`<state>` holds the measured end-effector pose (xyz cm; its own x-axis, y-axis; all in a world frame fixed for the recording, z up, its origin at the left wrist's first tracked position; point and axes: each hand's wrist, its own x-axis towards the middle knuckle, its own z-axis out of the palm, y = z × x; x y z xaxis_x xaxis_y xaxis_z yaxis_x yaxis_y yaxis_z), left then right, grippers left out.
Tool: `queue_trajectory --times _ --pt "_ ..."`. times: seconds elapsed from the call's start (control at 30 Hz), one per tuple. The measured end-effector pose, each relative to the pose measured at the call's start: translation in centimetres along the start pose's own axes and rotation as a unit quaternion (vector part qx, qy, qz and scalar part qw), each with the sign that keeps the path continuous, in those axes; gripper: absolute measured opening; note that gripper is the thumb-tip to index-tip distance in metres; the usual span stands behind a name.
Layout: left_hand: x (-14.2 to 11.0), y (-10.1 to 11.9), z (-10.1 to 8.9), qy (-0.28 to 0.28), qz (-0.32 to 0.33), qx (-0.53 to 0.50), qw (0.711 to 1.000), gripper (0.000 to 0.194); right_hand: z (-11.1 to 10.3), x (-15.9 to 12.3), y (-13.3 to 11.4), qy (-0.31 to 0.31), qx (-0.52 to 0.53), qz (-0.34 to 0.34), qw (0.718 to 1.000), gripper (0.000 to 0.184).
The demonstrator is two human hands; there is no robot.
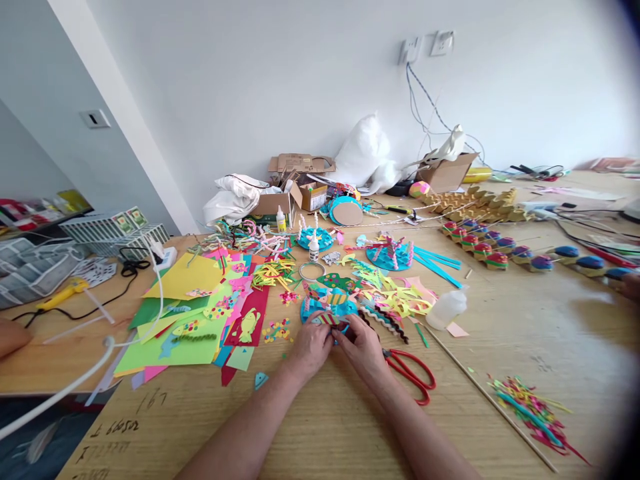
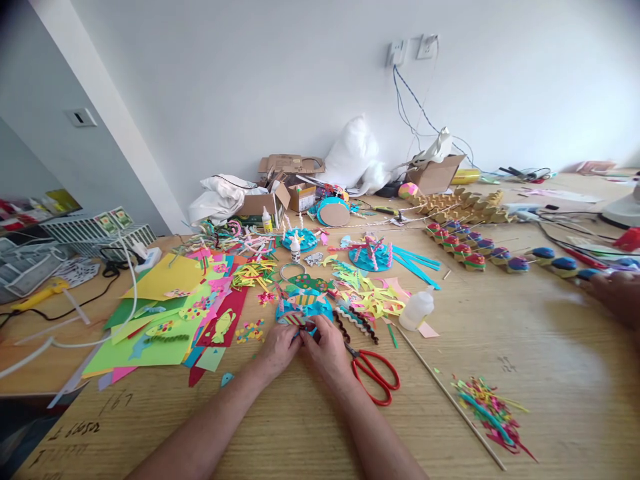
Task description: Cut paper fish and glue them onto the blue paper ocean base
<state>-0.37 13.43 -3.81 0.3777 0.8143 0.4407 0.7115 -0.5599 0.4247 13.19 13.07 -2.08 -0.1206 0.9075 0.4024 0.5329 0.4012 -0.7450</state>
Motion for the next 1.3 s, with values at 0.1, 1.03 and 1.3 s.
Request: queue_trajectory --times 0.1,1.03,1.3 --pt "-0.1 -0.1 0.1 -0.002 -0.013 0.005 1.000 0.021 0.0 -0.1 0.1 -0.003 0.002 0.013 1.000 0.010" --pt "0.1 0.1 0.0 0.023 0.013 0.053 0.998 0.019 -3.4 0.2 1.0 0.111 0.012 0.119 0.987 0.035" --pt "0.0 0.1 -0.1 0.015 0.012 0.076 0.997 0.019 -5.2 0.1 0.5 0.065 -0.018 0.103 0.992 0.027"
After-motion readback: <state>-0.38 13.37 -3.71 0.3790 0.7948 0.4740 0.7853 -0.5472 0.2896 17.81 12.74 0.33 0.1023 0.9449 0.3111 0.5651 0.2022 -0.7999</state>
